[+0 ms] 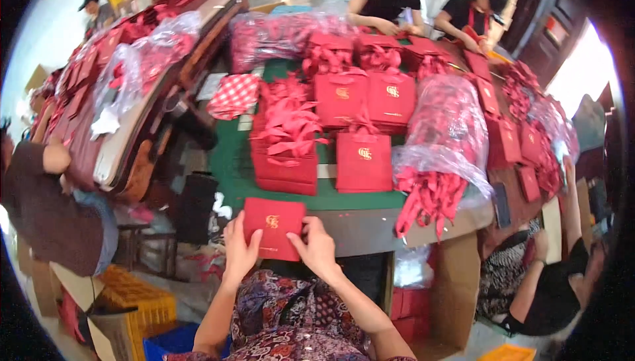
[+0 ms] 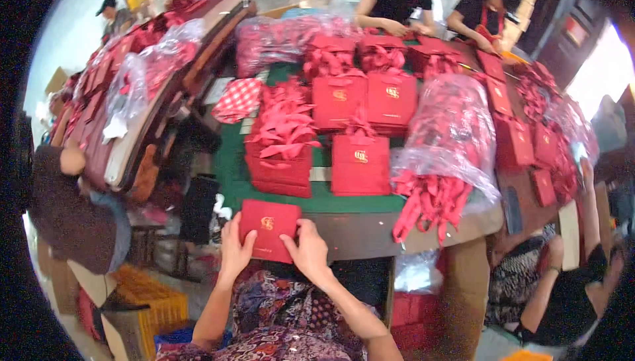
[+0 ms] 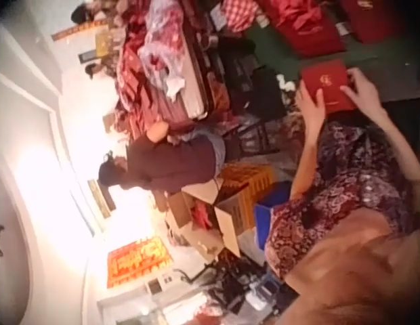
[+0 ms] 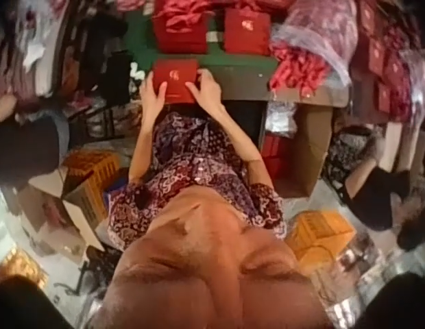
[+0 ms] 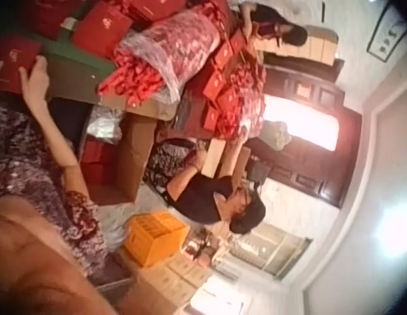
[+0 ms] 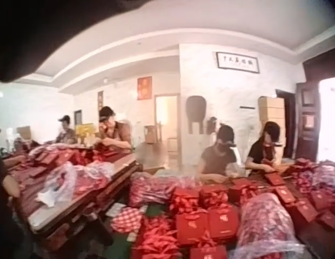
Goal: The person picks up a red gift bag and threads a red ribbon through the holes at the top, tying it into a bow before placing it on a stack and repeating the process.
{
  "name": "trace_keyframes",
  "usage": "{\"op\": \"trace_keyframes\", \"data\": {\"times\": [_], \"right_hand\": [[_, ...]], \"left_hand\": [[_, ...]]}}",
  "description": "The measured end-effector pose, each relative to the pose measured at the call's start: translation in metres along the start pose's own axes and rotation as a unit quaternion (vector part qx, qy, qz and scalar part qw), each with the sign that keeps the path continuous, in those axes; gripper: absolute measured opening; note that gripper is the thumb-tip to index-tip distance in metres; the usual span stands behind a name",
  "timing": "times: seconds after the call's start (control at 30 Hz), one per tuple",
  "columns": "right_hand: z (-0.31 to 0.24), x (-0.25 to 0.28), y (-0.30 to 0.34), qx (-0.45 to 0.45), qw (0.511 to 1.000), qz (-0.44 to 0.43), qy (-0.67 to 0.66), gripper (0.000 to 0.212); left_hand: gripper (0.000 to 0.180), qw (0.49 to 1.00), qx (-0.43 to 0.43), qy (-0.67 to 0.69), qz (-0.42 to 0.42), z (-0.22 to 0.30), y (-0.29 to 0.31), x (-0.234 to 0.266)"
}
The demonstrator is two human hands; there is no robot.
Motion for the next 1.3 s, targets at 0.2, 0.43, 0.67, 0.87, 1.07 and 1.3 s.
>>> {"op": "trace_keyframes", "data": {"times": [0.2, 0.43, 0.67, 0.87, 1.07, 1.3], "right_hand": [[0.001, 0.017, -0.003, -0.069, 0.99, -0.016, -0.124, 0.036], [0.059, 0.079, 0.004, -0.09, 0.973, 0.061, -0.205, 0.02], [0.095, 0.123, 0.023, -0.119, 0.987, 0.105, -0.037, 0.023], [0.087, 0.145, 0.013, -0.129, 0.959, 0.177, 0.181, 0.032], [0.113, 0.144, 0.005, -0.104, 0.929, 0.208, 0.29, 0.026], [0.071, 0.139, 0.015, -0.078, 0.979, 0.17, 0.086, 0.01]], "left_hand": [[0.056, 0.998, -0.055, 0.015, 0.027, 0.026, -0.001, 0.001], [0.054, 0.987, -0.147, 0.055, -0.047, 0.09, -0.001, -0.032], [0.07, 0.941, -0.243, 0.053, -0.23, 0.115, 0.021, -0.094], [0.08, 0.932, -0.232, -0.039, -0.275, 0.11, 0.036, -0.11], [0.074, 0.94, -0.206, -0.027, -0.272, 0.109, 0.038, -0.098], [0.037, 0.925, -0.012, 0.226, -0.304, 0.123, 0.01, -0.1]]}}
Point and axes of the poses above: each hand's wrist, its own y-axis away from the middle knuckle, its own x-axis out of the back of the hand, z = x × y, the point moved 1 cm from there along -y, towards the middle knuckle, and after that the axes turned 11 degrees about y, right-handed, at the moved point
